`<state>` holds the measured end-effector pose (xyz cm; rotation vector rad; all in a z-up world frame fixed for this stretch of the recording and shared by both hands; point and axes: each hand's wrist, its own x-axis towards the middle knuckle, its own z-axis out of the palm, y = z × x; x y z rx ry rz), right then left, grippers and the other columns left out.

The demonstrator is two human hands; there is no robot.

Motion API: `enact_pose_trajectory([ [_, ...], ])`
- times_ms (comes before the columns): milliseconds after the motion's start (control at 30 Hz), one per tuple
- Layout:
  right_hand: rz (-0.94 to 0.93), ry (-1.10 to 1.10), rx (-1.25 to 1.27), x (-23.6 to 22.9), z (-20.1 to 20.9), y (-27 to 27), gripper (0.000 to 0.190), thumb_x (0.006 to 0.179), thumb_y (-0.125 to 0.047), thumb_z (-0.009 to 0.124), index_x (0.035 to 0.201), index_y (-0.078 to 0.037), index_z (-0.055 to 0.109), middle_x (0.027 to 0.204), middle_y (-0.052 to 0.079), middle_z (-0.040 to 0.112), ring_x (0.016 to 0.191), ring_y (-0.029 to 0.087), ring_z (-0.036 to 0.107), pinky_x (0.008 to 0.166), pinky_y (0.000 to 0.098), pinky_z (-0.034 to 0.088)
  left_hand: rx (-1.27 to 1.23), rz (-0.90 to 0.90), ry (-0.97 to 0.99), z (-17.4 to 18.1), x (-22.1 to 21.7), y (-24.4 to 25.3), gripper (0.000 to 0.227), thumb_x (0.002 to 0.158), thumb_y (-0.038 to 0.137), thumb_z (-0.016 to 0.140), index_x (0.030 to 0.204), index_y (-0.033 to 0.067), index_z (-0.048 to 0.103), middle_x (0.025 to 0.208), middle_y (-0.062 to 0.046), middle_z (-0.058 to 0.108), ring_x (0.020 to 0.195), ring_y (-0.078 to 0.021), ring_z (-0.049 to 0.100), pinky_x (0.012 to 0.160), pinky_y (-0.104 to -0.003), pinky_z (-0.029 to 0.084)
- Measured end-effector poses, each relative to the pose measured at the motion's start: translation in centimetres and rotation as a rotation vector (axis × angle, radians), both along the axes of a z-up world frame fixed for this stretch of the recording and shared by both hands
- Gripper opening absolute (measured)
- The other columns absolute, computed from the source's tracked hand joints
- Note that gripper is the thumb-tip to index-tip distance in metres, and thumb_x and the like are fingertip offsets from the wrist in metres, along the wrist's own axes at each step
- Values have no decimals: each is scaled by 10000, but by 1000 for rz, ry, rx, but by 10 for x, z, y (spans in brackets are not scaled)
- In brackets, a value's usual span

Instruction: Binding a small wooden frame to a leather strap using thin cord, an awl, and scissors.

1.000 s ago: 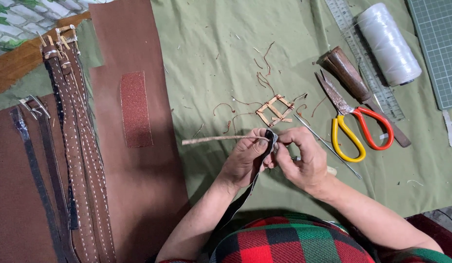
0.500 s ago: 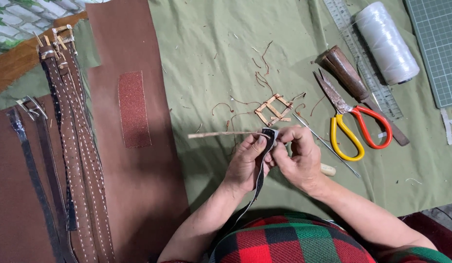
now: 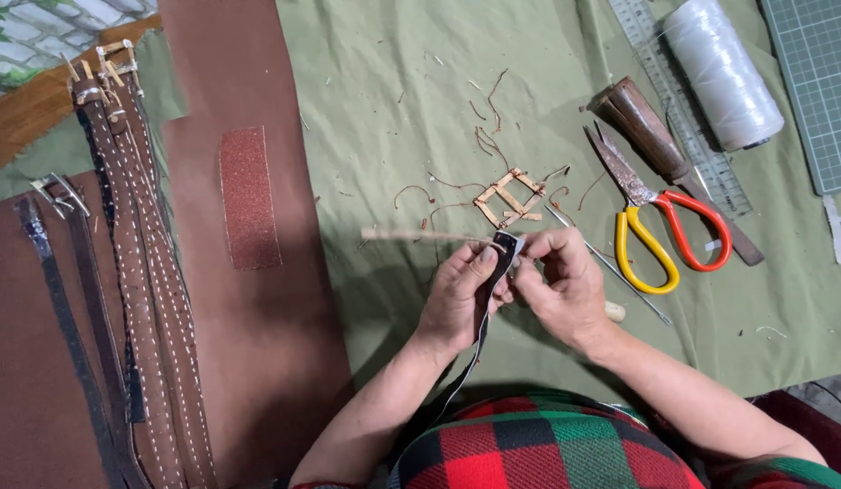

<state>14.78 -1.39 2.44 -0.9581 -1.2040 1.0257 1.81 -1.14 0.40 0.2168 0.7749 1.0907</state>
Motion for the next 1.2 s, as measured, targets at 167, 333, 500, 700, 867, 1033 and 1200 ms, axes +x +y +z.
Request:
enact_pose_trajectory([
  [167,-52,-192,99,3,7,1,190,912,116,666,1000,23,526,920,200,703,597,174,645,562,342,576,84,26,85,25,3,5,145,992,118,675,1080,13,628,661,-123,600,553,-163,608,534,-260,550],
  [333,-70,-265,131,11,-3,2,178,925,93,664,998,7,526,886,197,720,557,207,664,569,348,574,143,122,188,20,13,0,156,948,90,708,1066,1,658,761,-133,666,606,-162,657,551,-271,589],
  [500,-82,-288,141,14,-25,-1,173,917,101,650,955,-4,518,836,174,691,545,218,670,550,340,567,148,172,189,-20,8,-1,123,953,45,686,1053,-21,660,808,-153,681,667,-192,691,600,-294,617],
  [700,-135,-215,118,5,-29,-3,199,913,97,653,937,-25,497,841,146,621,652,200,590,612,320,528,40,199,7,-3,19,-2,94,977,72,667,1003,-18,662,834,-170,680,691,-238,697,604,-324,617],
  [867,-134,-140,70,2,-24,-5,224,890,124,626,927,-34,472,864,134,599,725,184,565,657,311,514,-26,188,-104,14,21,-7,101,995,102,655,1001,2,650,863,-172,684,756,-250,700,669,-333,614],
  [1033,-119,-195,60,9,-23,0,226,888,112,659,924,-38,493,860,129,627,675,175,584,607,295,512,176,234,147,15,15,4,111,980,90,673,988,-19,654,801,-131,672,675,-175,669,606,-290,599],
  [1200,-90,-288,84,17,-18,7,184,890,108,659,927,-28,541,859,149,687,604,188,603,534,299,501,347,99,344,4,4,6,116,949,81,707,1010,-11,671,806,-113,673,739,-154,677,632,-277,594],
])
